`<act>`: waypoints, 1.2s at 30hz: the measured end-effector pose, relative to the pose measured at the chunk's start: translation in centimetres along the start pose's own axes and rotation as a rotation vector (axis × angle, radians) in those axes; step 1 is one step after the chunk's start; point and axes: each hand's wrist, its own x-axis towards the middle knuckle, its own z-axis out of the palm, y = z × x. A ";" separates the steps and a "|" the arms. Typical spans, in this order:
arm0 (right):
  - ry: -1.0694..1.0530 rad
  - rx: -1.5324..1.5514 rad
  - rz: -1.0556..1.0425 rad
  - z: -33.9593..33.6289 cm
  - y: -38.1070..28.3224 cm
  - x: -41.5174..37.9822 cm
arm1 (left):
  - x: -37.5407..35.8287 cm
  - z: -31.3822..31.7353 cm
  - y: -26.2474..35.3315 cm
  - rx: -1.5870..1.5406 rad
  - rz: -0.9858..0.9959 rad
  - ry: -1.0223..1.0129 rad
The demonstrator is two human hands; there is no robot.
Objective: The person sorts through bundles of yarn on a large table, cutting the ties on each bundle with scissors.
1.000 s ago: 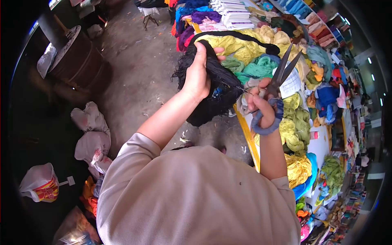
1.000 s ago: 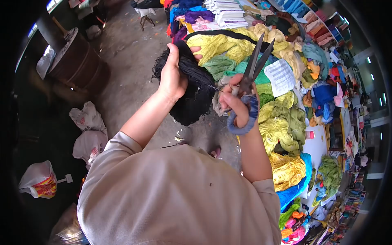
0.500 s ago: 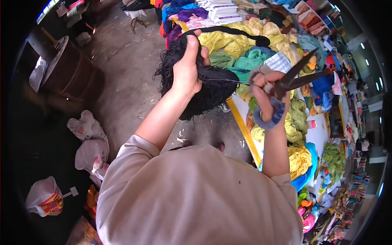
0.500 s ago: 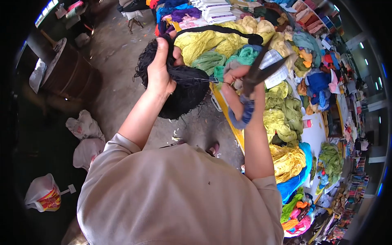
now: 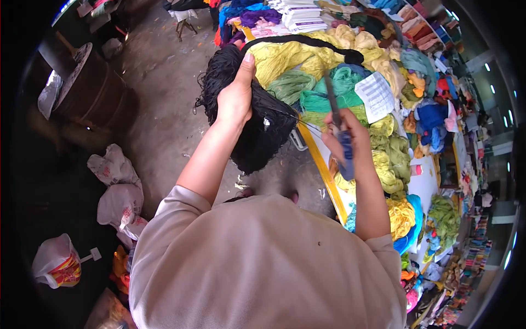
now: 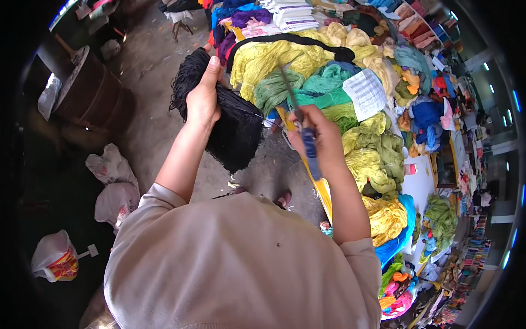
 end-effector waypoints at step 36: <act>0.090 0.566 -0.502 6.5 4.3 3.1 | -1.8 3.0 3.9 1.121 0.775 -0.888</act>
